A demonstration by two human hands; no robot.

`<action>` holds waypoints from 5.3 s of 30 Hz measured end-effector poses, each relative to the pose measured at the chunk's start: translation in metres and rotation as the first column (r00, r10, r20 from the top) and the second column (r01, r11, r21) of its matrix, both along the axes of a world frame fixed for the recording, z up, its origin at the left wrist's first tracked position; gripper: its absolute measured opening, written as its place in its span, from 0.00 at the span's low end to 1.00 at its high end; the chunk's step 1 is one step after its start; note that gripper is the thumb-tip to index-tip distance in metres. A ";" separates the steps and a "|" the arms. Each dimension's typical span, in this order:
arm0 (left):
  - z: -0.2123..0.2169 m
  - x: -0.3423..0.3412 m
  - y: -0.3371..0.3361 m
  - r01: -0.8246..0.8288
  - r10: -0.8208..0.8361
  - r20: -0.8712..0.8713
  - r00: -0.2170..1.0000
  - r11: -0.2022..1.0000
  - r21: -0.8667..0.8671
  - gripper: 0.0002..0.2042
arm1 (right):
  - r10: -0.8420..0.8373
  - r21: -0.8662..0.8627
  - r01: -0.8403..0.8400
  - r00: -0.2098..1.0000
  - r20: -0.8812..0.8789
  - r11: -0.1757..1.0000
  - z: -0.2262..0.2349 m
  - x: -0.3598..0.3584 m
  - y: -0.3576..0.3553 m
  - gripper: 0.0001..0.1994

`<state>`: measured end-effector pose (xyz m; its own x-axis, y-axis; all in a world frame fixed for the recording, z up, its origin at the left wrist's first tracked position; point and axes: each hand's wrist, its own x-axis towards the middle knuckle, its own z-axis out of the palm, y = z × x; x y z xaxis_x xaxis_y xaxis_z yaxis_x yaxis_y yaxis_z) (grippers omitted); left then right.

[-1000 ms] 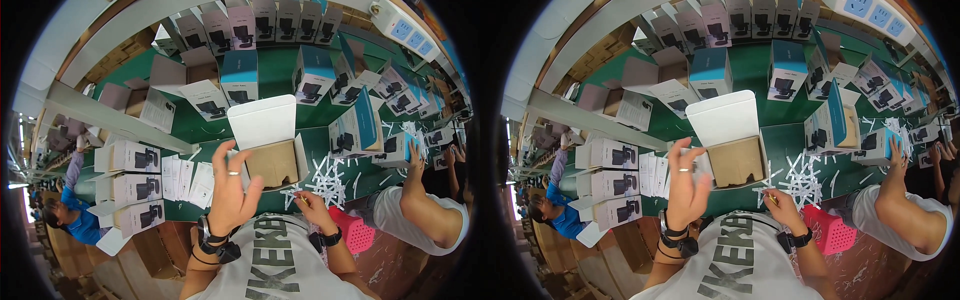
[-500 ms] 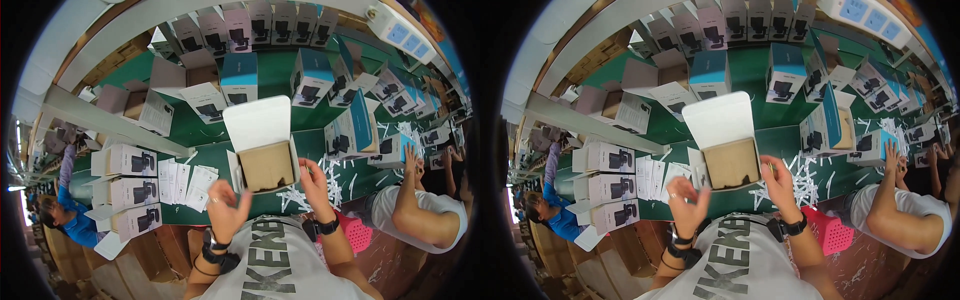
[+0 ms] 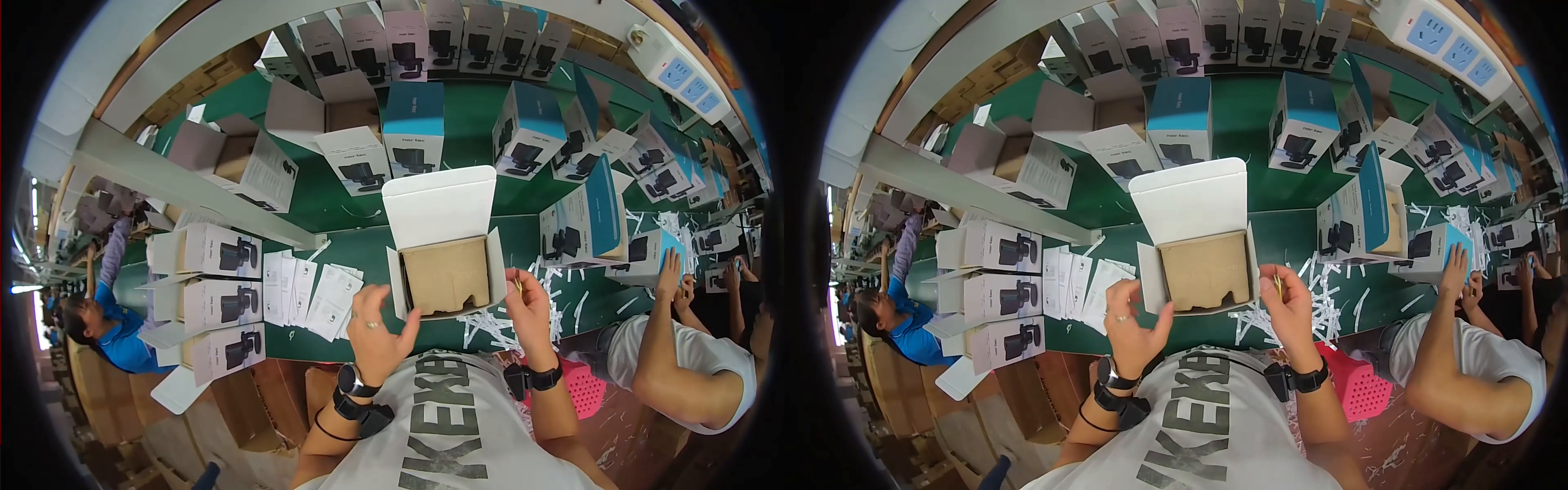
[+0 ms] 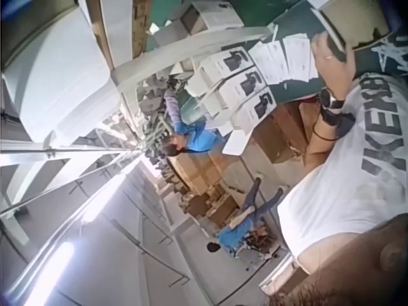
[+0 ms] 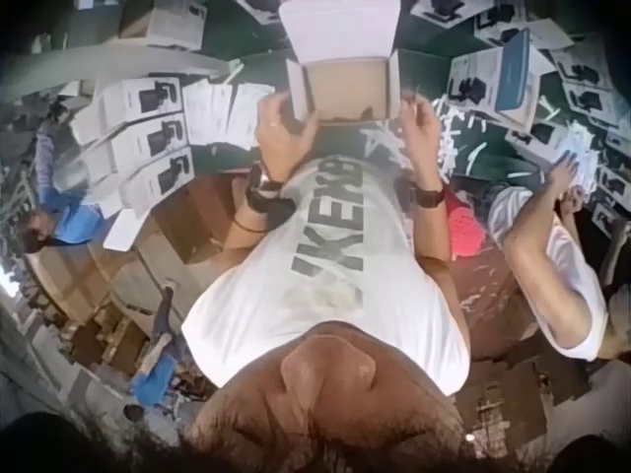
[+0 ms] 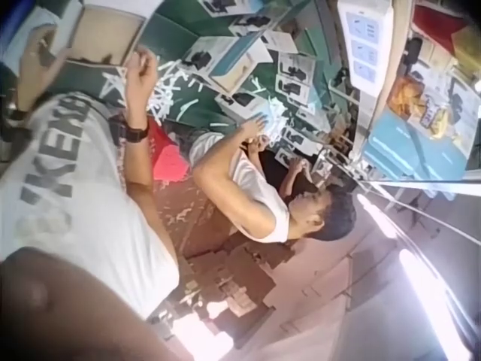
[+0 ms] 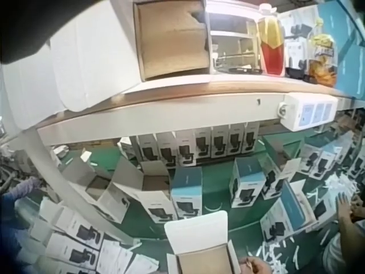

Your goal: The person places a manual into a box, applies a sticker to the box using a tool, and slides a blue sleeve over it. They then set the finished package aside and repeat the process with another box.

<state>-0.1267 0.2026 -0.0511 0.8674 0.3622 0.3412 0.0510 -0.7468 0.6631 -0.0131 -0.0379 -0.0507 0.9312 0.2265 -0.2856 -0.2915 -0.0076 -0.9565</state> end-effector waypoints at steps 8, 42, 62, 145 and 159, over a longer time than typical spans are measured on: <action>0.009 0.050 -0.031 0.409 -0.379 -0.160 0.912 0.876 0.255 0.48 | 0.096 -0.350 0.049 0.919 0.383 0.935 -0.019 -0.007 0.021 0.14; -0.045 0.031 -0.044 -0.026 -0.060 -0.054 0.997 0.394 -0.919 0.37 | -0.088 -0.288 0.143 0.977 0.194 0.947 -0.050 -0.017 0.029 0.24; -0.004 0.055 -0.055 0.443 -0.328 -0.326 0.887 0.806 0.393 0.44 | 0.186 -0.447 0.080 0.835 0.519 0.891 -0.001 0.025 -0.004 0.08; -0.035 0.026 -0.037 0.315 -0.376 0.105 0.921 0.875 0.367 0.21 | 0.053 -0.348 0.175 0.829 0.557 0.921 -0.026 0.049 -0.023 0.10; -0.028 0.022 -0.015 0.462 -0.482 0.022 0.876 0.851 0.251 0.30 | 0.418 0.398 -0.377 0.908 -0.019 0.836 0.029 0.085 0.017 0.18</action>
